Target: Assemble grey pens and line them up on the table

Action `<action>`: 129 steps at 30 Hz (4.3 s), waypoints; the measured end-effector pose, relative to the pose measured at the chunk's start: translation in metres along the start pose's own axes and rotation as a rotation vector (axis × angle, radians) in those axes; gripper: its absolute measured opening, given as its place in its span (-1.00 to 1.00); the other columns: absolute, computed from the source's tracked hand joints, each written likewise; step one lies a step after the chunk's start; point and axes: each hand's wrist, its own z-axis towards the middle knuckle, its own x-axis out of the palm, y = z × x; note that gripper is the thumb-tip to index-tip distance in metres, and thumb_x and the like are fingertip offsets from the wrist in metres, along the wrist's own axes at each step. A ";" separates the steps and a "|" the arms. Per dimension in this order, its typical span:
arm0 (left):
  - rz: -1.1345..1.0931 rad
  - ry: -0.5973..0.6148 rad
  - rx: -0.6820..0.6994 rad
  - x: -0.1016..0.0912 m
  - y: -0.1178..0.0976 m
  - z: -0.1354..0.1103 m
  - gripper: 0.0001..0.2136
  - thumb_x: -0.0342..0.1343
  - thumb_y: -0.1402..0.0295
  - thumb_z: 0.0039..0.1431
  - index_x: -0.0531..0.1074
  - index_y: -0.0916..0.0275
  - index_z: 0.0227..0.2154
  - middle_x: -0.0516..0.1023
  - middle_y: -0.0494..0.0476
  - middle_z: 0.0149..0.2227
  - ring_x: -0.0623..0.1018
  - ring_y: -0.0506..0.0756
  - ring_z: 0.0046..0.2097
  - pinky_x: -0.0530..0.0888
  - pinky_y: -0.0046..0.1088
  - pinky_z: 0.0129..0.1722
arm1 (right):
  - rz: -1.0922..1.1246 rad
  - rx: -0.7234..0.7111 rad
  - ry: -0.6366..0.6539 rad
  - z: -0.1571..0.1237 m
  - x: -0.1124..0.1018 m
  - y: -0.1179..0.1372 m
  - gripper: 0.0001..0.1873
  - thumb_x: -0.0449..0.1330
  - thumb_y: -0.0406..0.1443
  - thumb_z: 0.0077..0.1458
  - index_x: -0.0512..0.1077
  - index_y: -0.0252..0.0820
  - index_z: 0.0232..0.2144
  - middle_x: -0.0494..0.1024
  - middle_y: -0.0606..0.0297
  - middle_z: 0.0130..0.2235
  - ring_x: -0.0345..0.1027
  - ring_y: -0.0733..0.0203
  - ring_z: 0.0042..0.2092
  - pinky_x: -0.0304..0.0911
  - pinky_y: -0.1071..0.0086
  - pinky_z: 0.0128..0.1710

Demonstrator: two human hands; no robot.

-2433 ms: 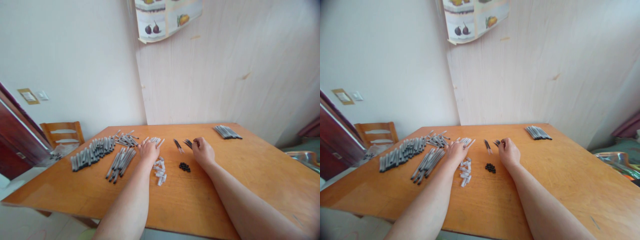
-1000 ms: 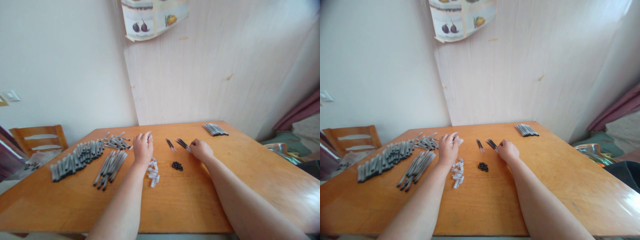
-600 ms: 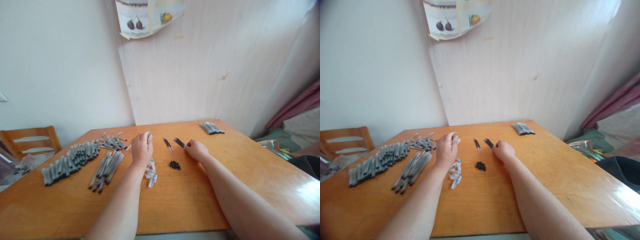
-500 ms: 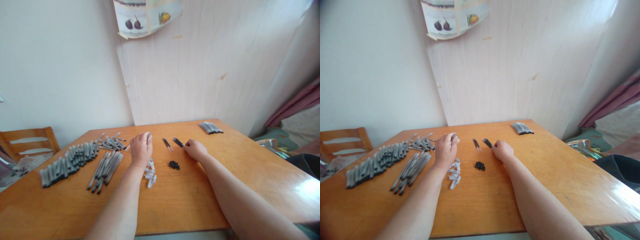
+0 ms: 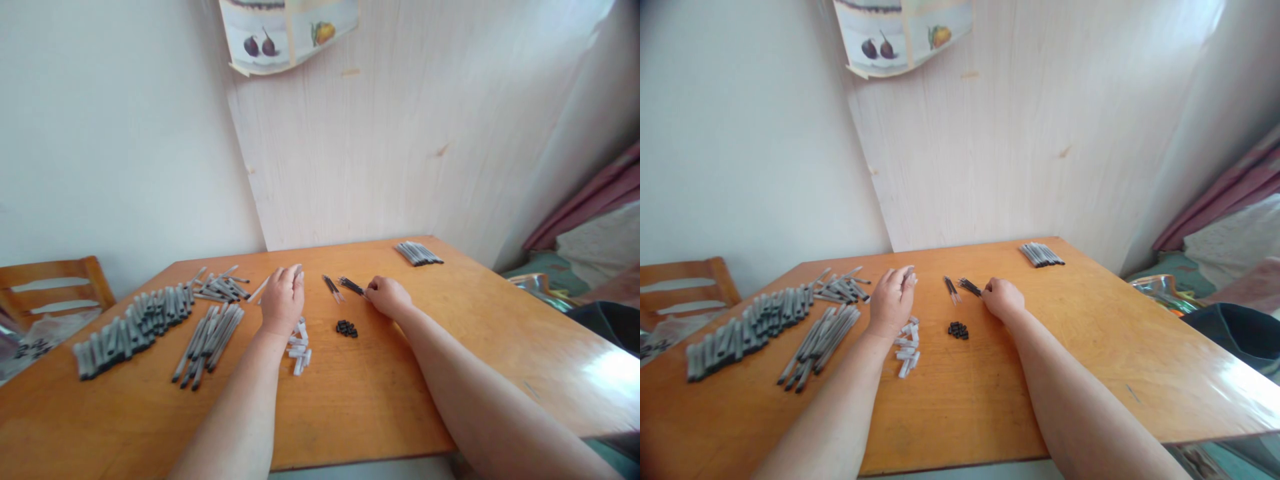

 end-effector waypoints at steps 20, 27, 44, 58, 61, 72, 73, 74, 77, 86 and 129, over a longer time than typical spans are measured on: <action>-0.514 0.337 -0.258 0.019 0.003 -0.005 -0.86 0.04 0.36 0.22 0.44 0.21 -0.21 0.61 0.16 -0.17 0.56 0.10 -0.09 0.43 -0.33 -0.04 | 1.432 -0.191 0.176 -0.020 -0.024 0.012 -0.83 0.34 -0.30 -0.18 0.41 -0.19 -0.50 0.28 0.42 -0.53 0.01 0.40 -0.52 -0.11 0.45 -0.58; -0.530 0.382 -0.184 0.017 0.000 -0.005 -0.79 0.02 0.34 0.23 0.50 0.20 -0.15 0.61 0.16 -0.12 0.56 0.11 -0.05 0.44 -0.30 0.01 | 1.556 -0.129 0.242 -0.016 -0.025 0.007 -0.74 0.34 -0.38 -0.25 0.41 -0.17 -0.42 0.20 0.50 -0.58 -0.04 0.42 -0.55 -0.20 0.48 -0.61; -0.473 0.428 -0.113 0.018 0.005 -0.009 -0.75 -0.02 0.32 0.27 0.51 0.17 -0.10 0.59 0.17 -0.05 0.53 0.13 0.01 0.42 -0.27 0.07 | 1.518 -0.089 0.270 -0.017 -0.025 0.008 -0.72 0.33 -0.39 -0.30 0.37 -0.15 -0.44 0.20 0.51 -0.60 -0.04 0.41 -0.57 -0.20 0.46 -0.61; -0.616 0.621 -0.188 0.009 -0.017 -0.010 -0.72 0.02 0.26 0.25 0.53 0.15 -0.06 0.62 0.11 -0.16 0.54 0.10 -0.11 0.41 -0.37 -0.05 | 1.563 -0.142 0.360 -0.021 -0.019 0.015 -0.70 0.43 -0.20 -0.14 0.38 -0.17 -0.47 0.33 0.43 -0.52 0.14 0.40 -0.49 0.06 0.49 -0.55; -0.683 0.701 -0.247 0.003 -0.023 -0.008 -0.72 0.01 0.24 0.25 0.52 0.19 -0.08 0.60 0.09 -0.24 0.51 0.05 -0.27 0.40 -0.43 -0.22 | 1.588 -0.128 0.427 -0.023 -0.015 0.019 -0.72 0.43 -0.18 -0.11 0.44 -0.17 -0.41 0.48 0.34 -0.40 0.24 0.38 -0.45 0.20 0.47 -0.45; -1.108 0.887 -0.463 -0.005 -0.033 -0.009 -0.64 0.12 0.09 0.19 0.49 0.27 -0.12 0.55 0.13 -0.28 0.38 -0.06 -0.42 0.28 -0.51 -0.36 | 1.474 -0.209 0.362 -0.040 -0.007 0.034 -0.79 0.39 -0.20 -0.10 0.49 -0.20 -0.46 0.56 0.29 -0.41 0.25 0.36 -0.45 0.13 0.43 -0.44; -1.133 0.891 -0.468 -0.004 -0.033 -0.009 -0.65 0.12 0.09 0.19 0.49 0.27 -0.13 0.55 0.13 -0.28 0.38 -0.07 -0.42 0.26 -0.51 -0.37 | 1.454 -0.219 0.361 -0.042 -0.006 0.036 -0.79 0.38 -0.21 -0.10 0.48 -0.20 -0.47 0.56 0.29 -0.41 0.24 0.36 -0.45 0.11 0.43 -0.45; -1.153 0.896 -0.474 -0.004 -0.033 -0.009 -0.65 0.13 0.09 0.19 0.48 0.27 -0.14 0.56 0.13 -0.28 0.38 -0.07 -0.43 0.25 -0.52 -0.38 | 1.436 -0.228 0.360 -0.043 -0.006 0.037 -0.80 0.38 -0.21 -0.10 0.47 -0.19 -0.48 0.56 0.28 -0.42 0.23 0.36 -0.46 0.10 0.43 -0.45; -1.193 0.909 -0.509 -0.004 -0.033 -0.009 -0.64 0.16 0.08 0.16 0.47 0.28 -0.17 0.56 0.14 -0.29 0.38 -0.07 -0.44 0.22 -0.52 -0.41 | 1.386 -0.257 0.334 -0.046 -0.004 0.040 -0.81 0.36 -0.22 -0.09 0.44 -0.18 -0.48 0.56 0.28 -0.42 0.20 0.36 -0.47 0.07 0.43 -0.46; -1.228 0.883 -0.549 -0.001 -0.031 -0.009 -0.61 0.19 0.05 0.13 0.46 0.31 -0.20 0.55 0.14 -0.33 0.35 -0.08 -0.48 0.18 -0.52 -0.46 | 1.191 -0.350 0.193 -0.048 0.000 0.043 -0.81 0.27 -0.16 -0.02 0.43 -0.16 -0.45 0.54 0.29 -0.42 0.20 0.32 -0.45 0.12 0.39 -0.43; -1.228 0.812 -0.609 -0.007 -0.026 -0.005 -0.70 0.21 0.19 0.14 0.49 0.31 -0.17 0.55 0.12 -0.33 0.37 -0.10 -0.48 0.18 -0.54 -0.46 | 0.167 -0.560 0.617 -0.039 -0.021 0.015 -0.86 0.15 -0.36 -0.17 0.48 -0.15 -0.45 0.47 0.40 -0.46 0.26 0.30 -0.41 0.07 0.46 -0.46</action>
